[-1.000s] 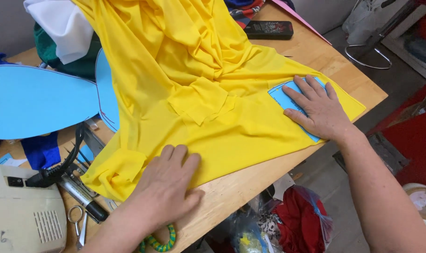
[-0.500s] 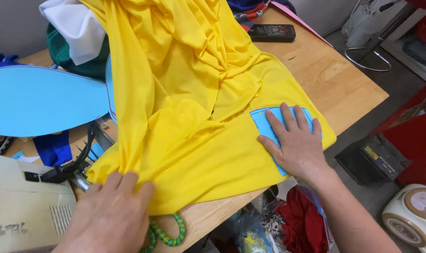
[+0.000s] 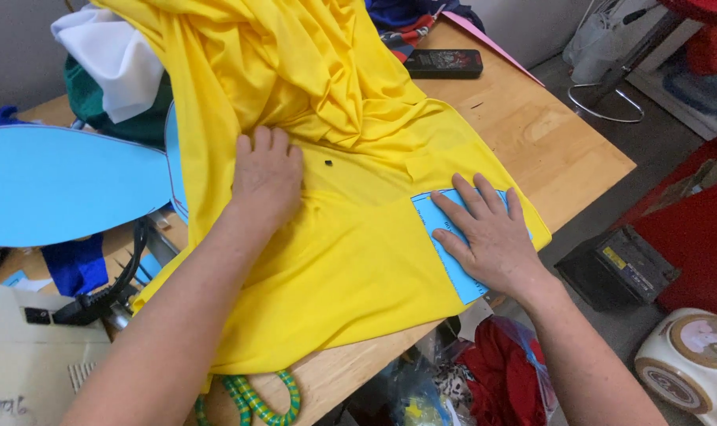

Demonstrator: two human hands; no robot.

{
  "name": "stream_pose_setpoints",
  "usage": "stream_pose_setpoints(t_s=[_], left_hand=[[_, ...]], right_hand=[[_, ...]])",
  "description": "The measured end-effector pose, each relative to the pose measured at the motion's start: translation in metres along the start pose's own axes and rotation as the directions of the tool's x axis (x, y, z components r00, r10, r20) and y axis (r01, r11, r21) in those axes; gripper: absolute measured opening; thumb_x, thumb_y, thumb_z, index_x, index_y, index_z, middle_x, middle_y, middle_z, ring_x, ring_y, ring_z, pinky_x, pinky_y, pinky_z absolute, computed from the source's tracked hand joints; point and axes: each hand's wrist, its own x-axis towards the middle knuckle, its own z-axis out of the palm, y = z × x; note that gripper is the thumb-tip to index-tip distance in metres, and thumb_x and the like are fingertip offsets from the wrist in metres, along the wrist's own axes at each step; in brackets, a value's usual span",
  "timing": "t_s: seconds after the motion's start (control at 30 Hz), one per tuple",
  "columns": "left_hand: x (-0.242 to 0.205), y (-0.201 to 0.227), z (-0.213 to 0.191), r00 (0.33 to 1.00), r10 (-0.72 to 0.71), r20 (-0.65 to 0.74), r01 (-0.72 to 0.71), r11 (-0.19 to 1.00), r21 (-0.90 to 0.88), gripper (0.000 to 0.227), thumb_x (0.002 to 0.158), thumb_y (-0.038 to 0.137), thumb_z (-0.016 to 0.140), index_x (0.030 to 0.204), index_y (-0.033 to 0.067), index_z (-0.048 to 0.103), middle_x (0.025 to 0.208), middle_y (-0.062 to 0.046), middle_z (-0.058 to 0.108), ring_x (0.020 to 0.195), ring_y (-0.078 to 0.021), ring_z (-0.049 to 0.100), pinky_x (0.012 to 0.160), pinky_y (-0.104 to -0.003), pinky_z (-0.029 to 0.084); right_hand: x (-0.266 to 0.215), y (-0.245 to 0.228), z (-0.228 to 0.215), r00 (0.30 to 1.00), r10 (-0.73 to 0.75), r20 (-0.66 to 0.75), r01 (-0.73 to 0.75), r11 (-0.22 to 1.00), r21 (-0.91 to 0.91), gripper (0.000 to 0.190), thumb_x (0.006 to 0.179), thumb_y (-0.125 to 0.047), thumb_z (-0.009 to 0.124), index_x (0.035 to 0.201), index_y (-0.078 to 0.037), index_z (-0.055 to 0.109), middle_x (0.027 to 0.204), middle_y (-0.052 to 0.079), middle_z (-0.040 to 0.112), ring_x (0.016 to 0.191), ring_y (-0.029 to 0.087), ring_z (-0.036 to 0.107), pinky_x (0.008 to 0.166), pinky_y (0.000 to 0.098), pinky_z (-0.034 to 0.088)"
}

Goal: The person places a blue paper pattern onto a yellow fabric laid on a wooden table. They smooth the fabric and pattern, then use a red marker to trace the outline of the pattern onto the fabric. Finally, they remove the pattern and place the marker on the table.

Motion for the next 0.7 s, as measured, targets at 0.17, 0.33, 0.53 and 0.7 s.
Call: stream_pose_setpoints(t_s=[0.17,0.33,0.53,0.7], left_hand=[[0.003,0.045,-0.024,0.873,0.147,-0.466,-0.342,0.864,-0.369,0.026,0.086,0.019,0.058,0.109,0.0145,0.067,0.106,-0.008,0.056,0.11,-0.0291,0.057,0.089,-0.044,0.047],[-0.025,0.068,-0.043,0.928,0.362,-0.091,-0.353,0.771,-0.531,0.065,0.097,0.059,0.042,0.15,0.0224,0.044,0.154,-0.017,0.042,0.145,-0.0393,0.037,0.116,-0.064,0.025],[-0.035,0.041,-0.047,0.963,0.262,0.058,-0.196,0.835,-0.514,0.088,0.083,0.083,0.044,0.15,0.0256,0.045,0.15,-0.014,0.045,0.145,-0.0354,0.036,0.116,-0.064,0.024],[-0.03,0.012,-0.026,0.997,-0.036,0.069,0.069,0.814,-0.576,0.072,0.094,0.076,0.045,0.14,0.0221,0.059,0.129,-0.007,0.056,0.126,-0.0303,0.051,0.1,-0.056,0.044]], right_hand=[[0.003,-0.001,0.004,0.999,-0.026,-0.041,0.026,1.0,-0.004,0.061,0.103,-0.061,0.036,0.155,-0.03,0.047,0.166,0.013,0.033,0.158,0.039,0.017,0.122,0.0686,0.005],[0.005,-0.004,-0.004,1.0,0.004,0.024,-0.004,1.0,0.017,0.062,0.102,-0.061,0.035,0.156,-0.033,0.044,0.168,0.013,0.03,0.159,0.039,0.012,0.121,0.0698,0.002],[0.041,-0.002,-0.018,0.999,-0.05,-0.007,0.05,0.997,0.064,0.062,0.102,-0.062,0.035,0.155,-0.031,0.046,0.166,0.013,0.033,0.157,0.038,0.022,0.122,0.0678,0.01],[0.074,-0.002,-0.013,0.984,-0.18,0.003,0.18,0.982,0.054,0.058,0.105,-0.057,0.034,0.154,-0.03,0.046,0.169,0.013,0.029,0.158,0.038,0.017,0.123,0.0673,0.007]])
